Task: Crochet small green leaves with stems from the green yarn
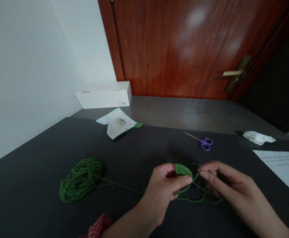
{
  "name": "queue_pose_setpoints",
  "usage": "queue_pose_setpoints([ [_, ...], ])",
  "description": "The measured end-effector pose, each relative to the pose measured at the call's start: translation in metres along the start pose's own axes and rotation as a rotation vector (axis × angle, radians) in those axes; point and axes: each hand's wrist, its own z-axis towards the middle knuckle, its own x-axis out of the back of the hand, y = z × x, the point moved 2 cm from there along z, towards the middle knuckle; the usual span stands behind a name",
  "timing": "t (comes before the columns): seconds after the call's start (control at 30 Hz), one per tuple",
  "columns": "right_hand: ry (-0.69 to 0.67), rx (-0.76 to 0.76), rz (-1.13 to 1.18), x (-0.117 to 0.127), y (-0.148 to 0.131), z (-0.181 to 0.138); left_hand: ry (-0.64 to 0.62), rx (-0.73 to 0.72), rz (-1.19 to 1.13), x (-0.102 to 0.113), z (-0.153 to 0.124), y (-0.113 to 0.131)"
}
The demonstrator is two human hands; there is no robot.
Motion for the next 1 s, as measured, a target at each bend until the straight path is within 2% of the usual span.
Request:
queue_pose_setpoints([
  [0.1, -0.108, -0.259, 0.268, -0.001, 0.006, 0.006, -0.098, 0.001, -0.025, 0.000, -0.001, -0.001],
  [0.23, -0.154, -0.339, 0.467, -0.008, 0.010, 0.011, -0.204, 0.026, -0.121, -0.003, -0.001, 0.000],
  [0.33, -0.180, -0.266, 0.456, -0.020, 0.012, 0.011, -0.156, 0.000, -0.158, -0.003, 0.000, 0.001],
  [0.47, -0.181, -0.102, 0.308, -0.032, 0.015, 0.002, -0.001, -0.101, -0.144, 0.001, 0.002, 0.002],
  [0.53, -0.184, 0.022, 0.149, -0.032, 0.014, -0.005, 0.081, -0.166, -0.102, 0.002, 0.001, 0.003],
  [0.63, -0.108, 0.206, -0.054, -0.025, 0.011, -0.013, 0.177, -0.247, -0.060, 0.004, -0.001, 0.006],
  [0.7, -0.042, 0.211, -0.045, -0.019, 0.010, -0.011, 0.231, -0.289, -0.052, 0.006, -0.001, 0.009],
  [0.8, 0.013, 0.044, 0.221, -0.015, 0.010, -0.002, 0.237, -0.318, -0.102, 0.009, 0.000, 0.012],
  [0.9, 0.013, -0.205, 0.738, -0.016, 0.012, 0.005, 0.098, -0.291, -0.271, 0.008, 0.002, 0.014],
  [1.0, 0.023, -0.351, 1.223, -0.014, 0.013, 0.008, 0.007, -0.272, -0.353, 0.007, 0.002, 0.015],
])
